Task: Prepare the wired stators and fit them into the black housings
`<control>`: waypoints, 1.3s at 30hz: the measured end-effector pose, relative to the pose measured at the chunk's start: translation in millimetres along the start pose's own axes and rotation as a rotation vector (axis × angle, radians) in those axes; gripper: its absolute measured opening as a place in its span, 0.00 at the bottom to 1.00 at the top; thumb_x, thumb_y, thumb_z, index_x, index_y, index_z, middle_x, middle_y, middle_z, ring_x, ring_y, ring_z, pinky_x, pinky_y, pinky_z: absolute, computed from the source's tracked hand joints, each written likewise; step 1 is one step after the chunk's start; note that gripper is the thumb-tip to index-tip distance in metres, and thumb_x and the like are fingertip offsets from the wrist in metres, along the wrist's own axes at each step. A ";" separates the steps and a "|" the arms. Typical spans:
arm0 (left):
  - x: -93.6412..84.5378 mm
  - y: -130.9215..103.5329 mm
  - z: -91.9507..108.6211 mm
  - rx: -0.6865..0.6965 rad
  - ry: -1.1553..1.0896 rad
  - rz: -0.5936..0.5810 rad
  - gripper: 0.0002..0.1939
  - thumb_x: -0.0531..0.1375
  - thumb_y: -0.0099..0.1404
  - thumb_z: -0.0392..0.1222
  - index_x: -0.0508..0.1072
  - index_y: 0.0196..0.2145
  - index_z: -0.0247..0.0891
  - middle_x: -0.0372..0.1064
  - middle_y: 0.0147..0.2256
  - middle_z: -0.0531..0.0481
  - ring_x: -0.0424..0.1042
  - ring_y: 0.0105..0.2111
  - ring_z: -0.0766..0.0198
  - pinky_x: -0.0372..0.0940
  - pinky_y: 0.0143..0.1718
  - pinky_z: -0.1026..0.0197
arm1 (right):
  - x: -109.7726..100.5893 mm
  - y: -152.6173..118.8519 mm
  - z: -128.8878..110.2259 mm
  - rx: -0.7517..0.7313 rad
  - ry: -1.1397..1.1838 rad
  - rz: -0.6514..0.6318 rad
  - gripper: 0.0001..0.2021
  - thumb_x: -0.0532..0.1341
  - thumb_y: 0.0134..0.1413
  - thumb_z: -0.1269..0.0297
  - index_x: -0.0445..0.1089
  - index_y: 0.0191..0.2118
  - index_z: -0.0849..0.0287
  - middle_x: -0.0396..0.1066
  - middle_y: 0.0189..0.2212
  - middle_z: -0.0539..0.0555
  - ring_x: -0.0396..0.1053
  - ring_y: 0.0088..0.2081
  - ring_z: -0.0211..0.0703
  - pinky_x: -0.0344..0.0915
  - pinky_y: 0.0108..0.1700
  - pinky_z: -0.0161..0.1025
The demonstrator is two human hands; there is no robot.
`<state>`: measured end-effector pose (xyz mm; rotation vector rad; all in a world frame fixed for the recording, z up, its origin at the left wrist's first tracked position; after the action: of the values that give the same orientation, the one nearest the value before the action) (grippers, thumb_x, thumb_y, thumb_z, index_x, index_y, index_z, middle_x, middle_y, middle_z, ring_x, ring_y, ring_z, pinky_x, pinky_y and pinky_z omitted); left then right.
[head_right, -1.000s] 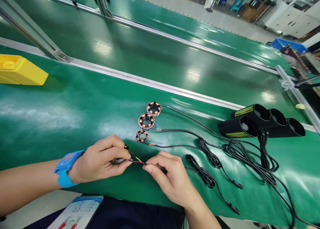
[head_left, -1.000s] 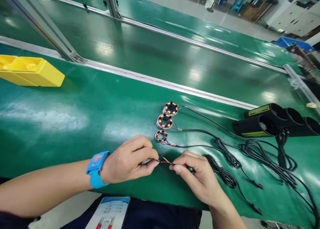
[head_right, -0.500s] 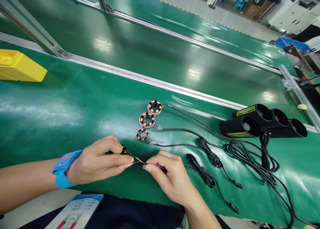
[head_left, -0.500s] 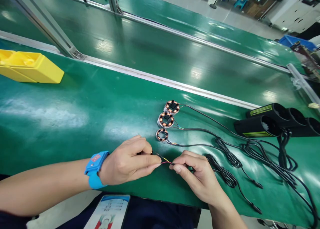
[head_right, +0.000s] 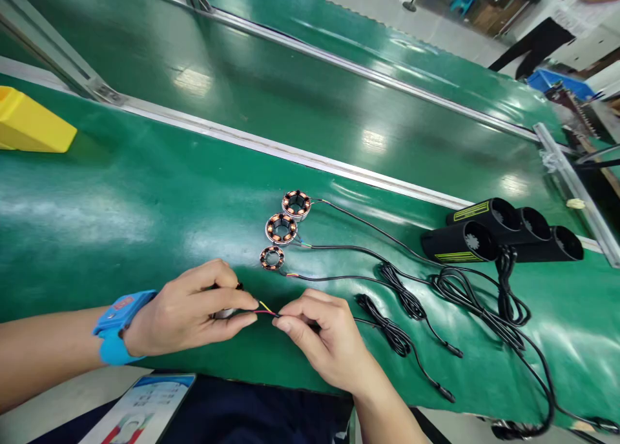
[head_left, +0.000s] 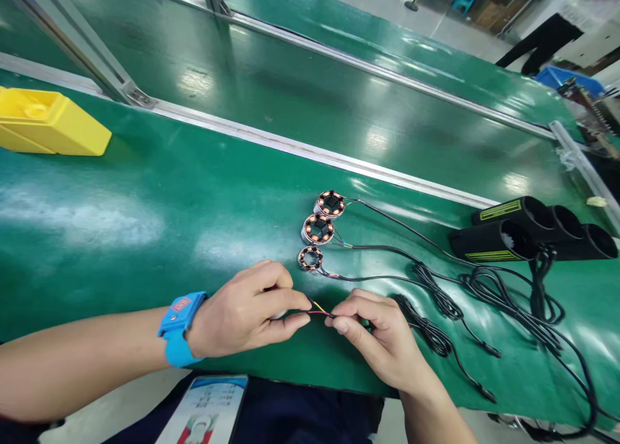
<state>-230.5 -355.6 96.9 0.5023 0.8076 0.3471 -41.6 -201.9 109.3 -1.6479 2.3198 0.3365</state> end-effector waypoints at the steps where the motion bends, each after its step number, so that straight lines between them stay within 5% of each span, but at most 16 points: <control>1: 0.4 -0.2 0.4 -0.020 -0.014 0.003 0.05 0.61 0.75 0.37 0.77 0.42 0.36 0.66 0.33 0.52 0.68 0.30 0.68 0.67 0.31 0.65 | -0.2 0.0 0.2 -0.005 0.006 0.001 0.10 0.63 0.71 0.61 0.78 0.38 0.57 0.75 0.28 0.51 0.68 0.28 0.36 0.63 0.30 0.33; 9: -2.9 0.5 -0.1 0.025 -0.011 -0.001 0.06 0.59 0.75 0.33 0.77 0.41 0.36 0.65 0.32 0.52 0.68 0.30 0.68 0.66 0.33 0.64 | -0.5 -0.5 2.4 -0.001 0.013 -0.011 0.09 0.63 0.71 0.61 0.79 0.39 0.58 0.76 0.29 0.51 0.70 0.29 0.35 0.63 0.31 0.32; 23: -2.6 1.7 0.2 0.005 0.008 -0.039 0.10 0.59 0.77 0.43 0.80 0.45 0.37 0.63 0.32 0.53 0.67 0.28 0.69 0.65 0.29 0.66 | 2.2 1.3 2.0 0.011 0.027 -0.010 0.10 0.63 0.71 0.62 0.78 0.38 0.58 0.71 0.26 0.48 0.66 0.28 0.33 0.61 0.31 0.31; 30: 0.2 1.2 2.0 -0.081 -0.061 -0.020 0.07 0.59 0.73 0.32 0.79 0.40 0.36 0.64 0.33 0.52 0.68 0.29 0.71 0.65 0.31 0.68 | -2.7 -0.1 4.0 0.063 0.058 -0.005 0.12 0.64 0.71 0.58 0.79 0.38 0.58 0.74 0.28 0.50 0.68 0.28 0.35 0.63 0.31 0.33; 39: -4.3 4.0 2.6 0.000 -0.024 -0.038 0.07 0.59 0.75 0.33 0.79 0.42 0.34 0.62 0.31 0.53 0.67 0.28 0.69 0.65 0.30 0.66 | 1.4 1.6 4.4 0.063 0.051 -0.019 0.12 0.63 0.71 0.59 0.79 0.37 0.59 0.73 0.27 0.50 0.67 0.28 0.35 0.62 0.31 0.32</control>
<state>-231.7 -355.1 103.2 0.4902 0.7932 0.3057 -43.2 -201.1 104.7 -1.6653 2.3250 0.2175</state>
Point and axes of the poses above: each hand's wrist, its own y-axis towards the middle knuckle, its own x-axis out of the palm, z = x × y, the point moved 1 cm from there along y, towards the middle knuckle
